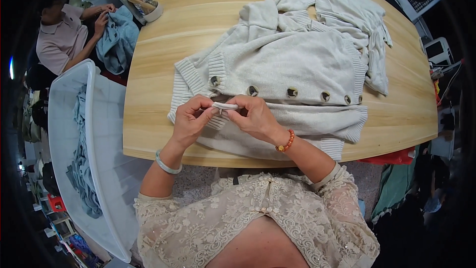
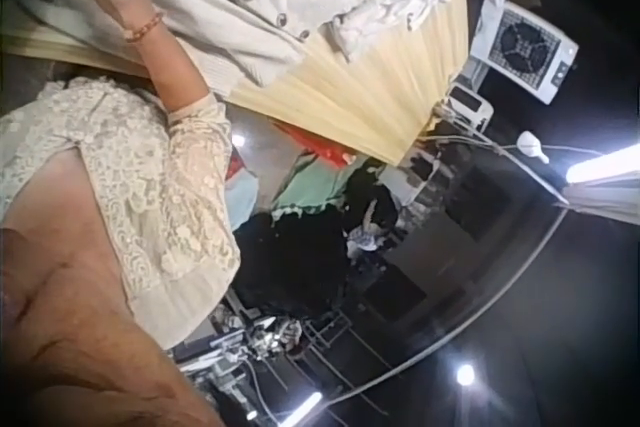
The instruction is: Trimming loose threads and inspecting white button-up sweaters on a work table.
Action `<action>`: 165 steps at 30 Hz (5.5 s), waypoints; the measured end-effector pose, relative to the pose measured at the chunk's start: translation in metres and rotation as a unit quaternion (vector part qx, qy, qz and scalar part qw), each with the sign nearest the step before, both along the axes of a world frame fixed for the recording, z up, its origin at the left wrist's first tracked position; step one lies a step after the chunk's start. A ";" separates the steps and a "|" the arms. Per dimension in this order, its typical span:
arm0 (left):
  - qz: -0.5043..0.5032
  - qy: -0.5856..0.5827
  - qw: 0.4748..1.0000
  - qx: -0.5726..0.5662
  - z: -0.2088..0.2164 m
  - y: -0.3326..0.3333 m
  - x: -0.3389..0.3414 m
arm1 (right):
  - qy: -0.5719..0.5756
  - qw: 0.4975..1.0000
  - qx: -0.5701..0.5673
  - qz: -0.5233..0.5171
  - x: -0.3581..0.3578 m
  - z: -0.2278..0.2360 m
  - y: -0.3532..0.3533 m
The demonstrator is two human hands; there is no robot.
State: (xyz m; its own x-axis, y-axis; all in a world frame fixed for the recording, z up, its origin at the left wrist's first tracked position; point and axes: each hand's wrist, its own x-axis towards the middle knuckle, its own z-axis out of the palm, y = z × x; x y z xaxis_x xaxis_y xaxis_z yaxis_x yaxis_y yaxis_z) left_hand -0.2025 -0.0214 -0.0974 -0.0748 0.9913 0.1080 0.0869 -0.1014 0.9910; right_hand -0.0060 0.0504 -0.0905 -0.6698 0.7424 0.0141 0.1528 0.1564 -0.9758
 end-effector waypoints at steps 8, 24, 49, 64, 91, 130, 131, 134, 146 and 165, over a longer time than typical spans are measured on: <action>-0.005 0.096 0.994 0.045 0.016 0.027 0.001 | -0.053 0.996 0.043 -0.064 0.000 -0.004 0.007; -0.022 -0.018 0.998 -0.061 0.008 0.039 0.018 | -0.089 0.925 0.362 -0.077 0.003 0.009 -0.016; -0.105 0.187 0.977 0.004 0.016 0.011 0.007 | -0.087 0.924 0.372 -0.006 0.010 0.006 -0.003; 0.078 0.241 0.960 0.123 0.013 0.014 0.030 | -0.014 0.987 0.153 -0.040 0.012 0.015 -0.001; -0.090 0.487 0.856 0.151 0.021 0.042 0.059 | -0.085 0.921 0.371 -0.088 0.055 0.019 -0.010; -0.112 0.203 0.972 0.036 0.000 0.041 0.071 | -0.109 0.951 0.288 -0.034 0.078 0.021 0.000; -0.121 0.205 0.971 0.017 0.003 0.040 0.072 | -0.106 0.947 0.301 -0.040 0.078 0.019 -0.001; -0.104 0.205 0.965 0.126 -0.007 0.045 0.064 | -0.075 0.944 0.318 -0.037 0.075 0.019 0.005; -0.174 0.129 0.976 -0.034 0.027 0.043 0.064 | -0.006 0.958 0.285 -0.002 0.081 0.010 0.003; -0.128 0.340 0.925 0.115 0.027 0.081 0.140 | -0.207 0.920 0.300 -0.142 0.123 0.012 -0.019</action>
